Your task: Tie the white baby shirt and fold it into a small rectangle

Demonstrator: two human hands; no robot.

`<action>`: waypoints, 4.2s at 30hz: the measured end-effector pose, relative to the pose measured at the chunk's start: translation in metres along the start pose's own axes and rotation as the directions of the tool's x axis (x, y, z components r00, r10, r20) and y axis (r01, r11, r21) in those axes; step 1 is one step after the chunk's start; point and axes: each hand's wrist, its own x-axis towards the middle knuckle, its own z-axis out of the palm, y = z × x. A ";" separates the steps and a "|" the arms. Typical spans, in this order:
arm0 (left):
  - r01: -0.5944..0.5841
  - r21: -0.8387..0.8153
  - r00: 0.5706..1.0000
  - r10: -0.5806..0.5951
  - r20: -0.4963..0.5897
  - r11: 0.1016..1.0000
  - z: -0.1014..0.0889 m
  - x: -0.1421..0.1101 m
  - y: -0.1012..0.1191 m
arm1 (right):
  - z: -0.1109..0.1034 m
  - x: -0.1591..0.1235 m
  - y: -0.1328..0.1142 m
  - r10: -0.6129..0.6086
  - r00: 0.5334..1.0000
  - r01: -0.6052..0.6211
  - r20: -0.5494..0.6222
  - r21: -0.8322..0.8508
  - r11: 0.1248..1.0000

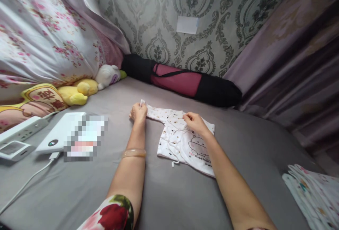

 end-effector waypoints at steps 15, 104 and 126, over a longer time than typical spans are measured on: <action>0.075 -0.785 0.995 0.000 0.096 0.615 -0.004 0.009 0.019 | 0.076 0.018 -0.036 0.091 0.967 0.030 0.239 -0.460 0.888; -0.892 0.164 0.405 0.581 0.706 0.422 0.080 -0.094 0.024 | 0.029 -0.038 0.012 0.237 0.968 -0.244 -0.077 -0.494 0.834; -0.826 0.251 0.510 0.480 0.714 0.505 0.072 -0.071 0.014 | 0.006 -0.042 0.038 0.533 0.812 -0.575 -0.238 -0.486 0.658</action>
